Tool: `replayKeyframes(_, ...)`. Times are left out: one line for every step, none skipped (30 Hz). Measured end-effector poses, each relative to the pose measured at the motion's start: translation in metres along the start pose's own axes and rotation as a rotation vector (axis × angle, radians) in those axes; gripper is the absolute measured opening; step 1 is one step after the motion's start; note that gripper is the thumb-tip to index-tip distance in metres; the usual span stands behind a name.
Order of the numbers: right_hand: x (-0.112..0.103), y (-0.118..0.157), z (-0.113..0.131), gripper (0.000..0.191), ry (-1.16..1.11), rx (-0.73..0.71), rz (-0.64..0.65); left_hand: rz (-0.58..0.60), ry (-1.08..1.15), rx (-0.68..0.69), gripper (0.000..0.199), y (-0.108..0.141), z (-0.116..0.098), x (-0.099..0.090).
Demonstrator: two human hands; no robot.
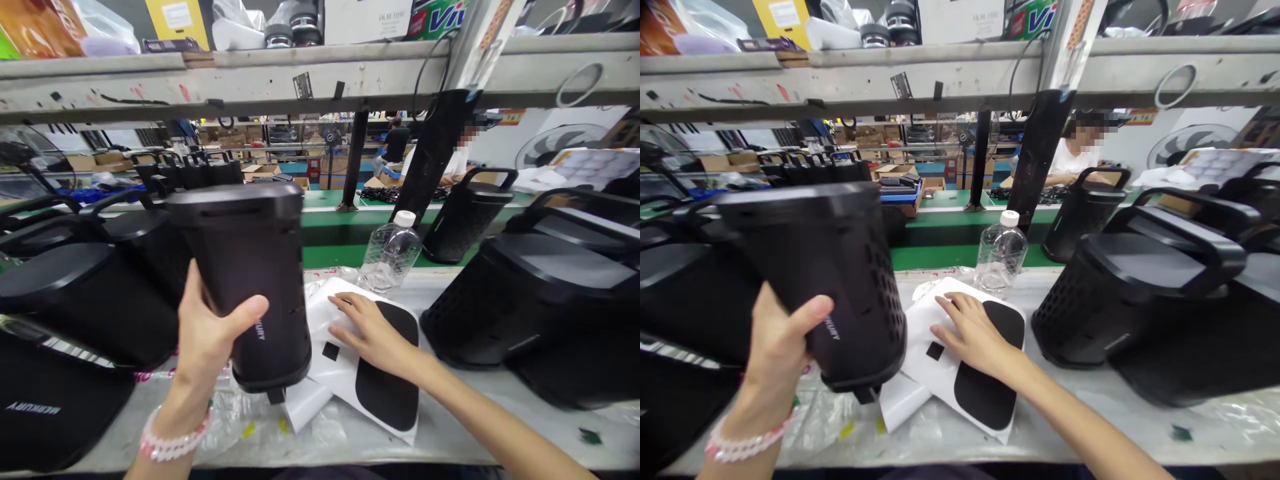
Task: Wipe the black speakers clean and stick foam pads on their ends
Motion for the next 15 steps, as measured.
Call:
replayKeyframes(-0.002, -0.001, -0.010, 0.058, 0.038, 0.044, -0.043, -0.067, 0.004, 0.006, 0.065, 0.002, -0.001, -0.008)
replayKeyframes(-0.003, -0.003, -0.018, 0.061, 0.054, 0.090, -0.079, -0.125, 0.021, 0.013, 0.058, 0.004, -0.002, -0.014)
replayKeyframes(-0.003, -0.006, -0.026, 0.062, 0.071, 0.132, -0.106, -0.171, 0.044, 0.019, 0.052, 0.006, -0.003, -0.020)
replayKeyframes(-0.002, -0.011, -0.032, 0.062, 0.081, 0.168, -0.123, -0.207, 0.069, 0.023, 0.046, 0.007, -0.003, -0.025)
replayKeyframes(-0.001, -0.018, -0.037, 0.061, 0.080, 0.193, -0.126, -0.237, 0.086, 0.026, 0.042, 0.008, -0.004, -0.029)
replayKeyframes(0.001, -0.026, -0.041, 0.060, 0.069, 0.209, -0.116, -0.255, 0.089, 0.027, 0.040, 0.008, -0.003, -0.032)
replayKeyframes(0.004, -0.034, -0.043, 0.058, 0.050, 0.216, -0.095, -0.278, 0.084, 0.035, 0.038, 0.007, -0.002, -0.036)
replayKeyframes(0.006, -0.043, -0.044, 0.055, 0.026, 0.218, -0.069, -0.306, 0.074, 0.052, 0.038, 0.006, -0.001, -0.040)
replayKeyframes(0.008, -0.050, -0.043, 0.051, -0.001, 0.210, -0.040, -0.338, 0.059, 0.080, 0.040, 0.005, 0.001, -0.044)
replayKeyframes(0.008, -0.055, -0.039, 0.047, -0.032, 0.190, -0.014, -0.368, 0.041, 0.113, 0.043, 0.004, 0.004, -0.049)
replayKeyframes(0.006, -0.058, -0.034, 0.043, -0.063, 0.159, 0.006, -0.389, 0.020, 0.147, 0.048, 0.004, 0.008, -0.053)
replayKeyframes(0.001, -0.056, -0.028, 0.040, -0.094, 0.118, 0.020, -0.406, -0.006, 0.174, 0.053, 0.003, 0.012, -0.058)
replayKeyframes(-0.008, -0.051, -0.020, 0.039, -0.119, 0.071, 0.029, -0.421, -0.035, 0.198, 0.059, 0.003, 0.017, -0.063)
replayKeyframes(-0.020, -0.041, -0.013, 0.039, -0.146, 0.032, 0.027, -0.433, -0.066, 0.214, 0.063, 0.002, 0.023, -0.068)
replayKeyframes(-0.035, -0.027, -0.007, 0.040, -0.172, 0.009, 0.018, -0.451, -0.093, 0.225, 0.065, 0.002, 0.028, -0.073)
Point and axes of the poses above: each hand's wrist, its own y-axis away from the middle knuckle, its own x-axis out of the palm, z = x × y, the point moved 5 cm from there along -y, towards the middle knuckle, and after that the axes turned 4 degrees about -y, right-handed, at the moved point
